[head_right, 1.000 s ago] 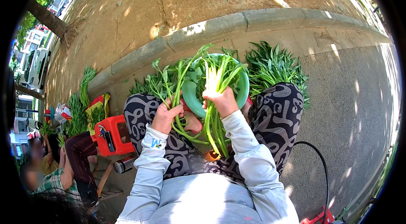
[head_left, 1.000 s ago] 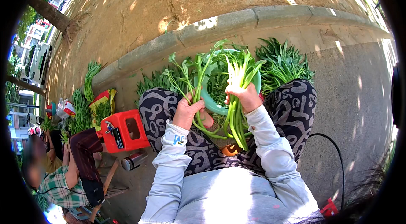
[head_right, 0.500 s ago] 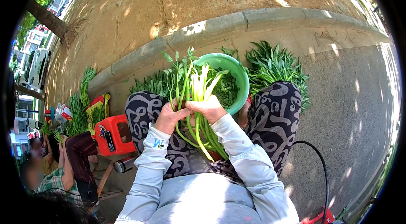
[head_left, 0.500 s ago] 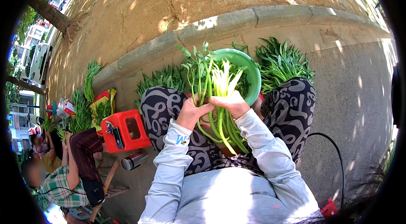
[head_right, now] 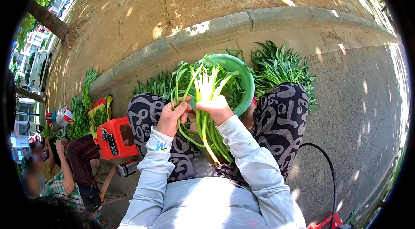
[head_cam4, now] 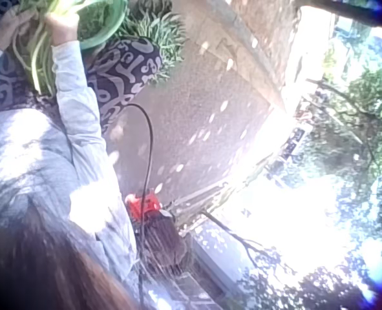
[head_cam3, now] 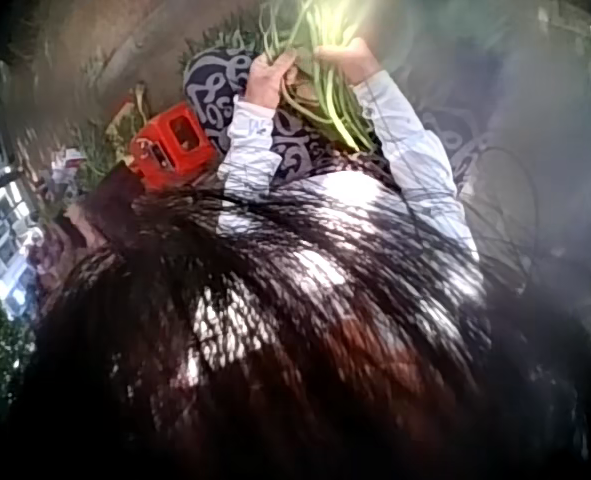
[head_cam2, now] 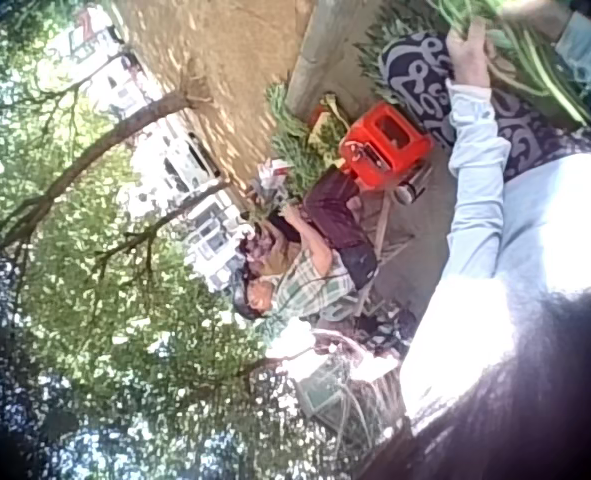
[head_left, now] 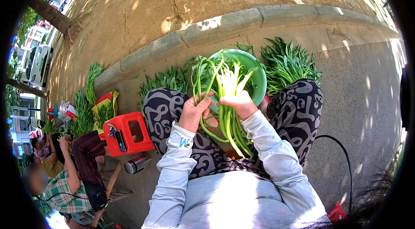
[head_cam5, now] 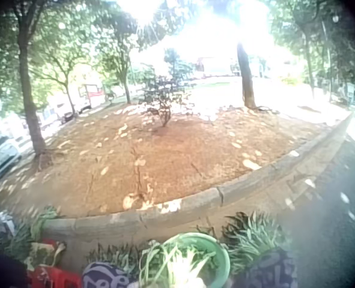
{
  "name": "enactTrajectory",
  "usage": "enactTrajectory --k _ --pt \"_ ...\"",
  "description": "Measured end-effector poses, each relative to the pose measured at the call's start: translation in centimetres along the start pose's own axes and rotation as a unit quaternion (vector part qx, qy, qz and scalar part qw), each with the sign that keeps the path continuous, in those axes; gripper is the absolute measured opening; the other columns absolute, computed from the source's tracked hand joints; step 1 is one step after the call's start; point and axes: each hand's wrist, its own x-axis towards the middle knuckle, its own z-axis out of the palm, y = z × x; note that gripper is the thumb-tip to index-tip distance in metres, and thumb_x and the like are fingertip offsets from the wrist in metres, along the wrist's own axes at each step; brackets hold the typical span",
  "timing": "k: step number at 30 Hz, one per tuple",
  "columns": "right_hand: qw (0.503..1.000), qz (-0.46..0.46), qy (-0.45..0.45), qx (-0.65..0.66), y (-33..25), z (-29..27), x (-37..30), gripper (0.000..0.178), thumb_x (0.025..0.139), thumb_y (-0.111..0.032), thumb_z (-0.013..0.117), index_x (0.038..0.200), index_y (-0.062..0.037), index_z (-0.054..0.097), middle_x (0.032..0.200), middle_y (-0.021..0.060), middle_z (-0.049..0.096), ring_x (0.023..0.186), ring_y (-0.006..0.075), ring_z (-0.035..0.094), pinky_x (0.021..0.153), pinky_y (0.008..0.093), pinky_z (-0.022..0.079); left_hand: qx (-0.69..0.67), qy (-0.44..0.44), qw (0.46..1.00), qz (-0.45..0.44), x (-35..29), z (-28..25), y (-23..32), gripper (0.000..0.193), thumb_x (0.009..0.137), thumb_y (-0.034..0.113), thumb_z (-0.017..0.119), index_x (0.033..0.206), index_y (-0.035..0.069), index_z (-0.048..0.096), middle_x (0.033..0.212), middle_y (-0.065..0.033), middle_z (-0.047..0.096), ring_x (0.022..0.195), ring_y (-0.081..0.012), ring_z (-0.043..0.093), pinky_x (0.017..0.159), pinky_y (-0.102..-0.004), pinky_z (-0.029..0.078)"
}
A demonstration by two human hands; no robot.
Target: The person picks individual leaves from a bundle of green vegetable stems by hand and drops them into a green plastic bowl, occasionally reaching for a new bundle from a pile.
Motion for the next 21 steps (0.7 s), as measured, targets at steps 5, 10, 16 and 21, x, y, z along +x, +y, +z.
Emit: enactTrajectory --k 5,10,16,21 --pt "0.999 0.032 -0.003 0.026 -0.5 -0.6 -0.1 0.029 0.076 -0.002 0.065 0.103 0.0041 0.058 0.091 0.0135 0.065 0.068 0.0219 0.065 0.06 0.032 0.054 -0.05 0.021 0.999 -0.003 0.4 -1.2 -0.3 0.032 0.091 0.025 0.054 0.112 0.001 0.057 0.079 0.0 0.056 0.058 -0.0074 0.045 0.053 -0.0205 0.037" --pt "0.999 0.029 -0.014 0.034 -0.9 -0.7 0.0 0.03 0.076 -0.003 0.066 0.104 0.0036 0.057 0.092 0.0143 0.065 0.069 0.0212 0.065 0.061 0.0313 0.054 -0.13 -0.061 0.988 -0.053 0.2 -1.2 0.6 0.04 0.09 0.02 0.045 0.123 -0.002 0.048 0.094 -0.0047 0.058 0.076 -0.0124 0.051 0.068 -0.026 0.044" --pt "0.999 0.011 -0.05 -0.018 -1.0 0.0 -0.1 0.025 0.073 -0.002 0.068 0.097 0.0027 0.061 0.087 0.0105 0.065 0.069 0.0176 0.063 0.063 0.0286 0.053 -0.131 -0.083 0.985 -0.079 0.1 -0.9 0.5 0.043 0.089 0.014 0.043 0.129 -0.001 0.042 0.109 -0.009 0.056 0.098 -0.0199 0.055 0.086 -0.035 0.046" --pt "0.998 0.005 -0.063 -0.007 -1.1 0.4 -0.2 0.027 0.071 -0.002 0.069 0.097 0.0027 0.061 0.082 0.0077 0.064 0.068 0.0172 0.062 0.064 0.0304 0.053 -0.128 -0.114 0.979 -0.107 0.0 -1.0 0.4 0.04 0.093 0.025 0.045 0.125 0.0 0.044 0.109 -0.0089 0.055 0.101 -0.0201 0.054 0.088 -0.0368 0.046"
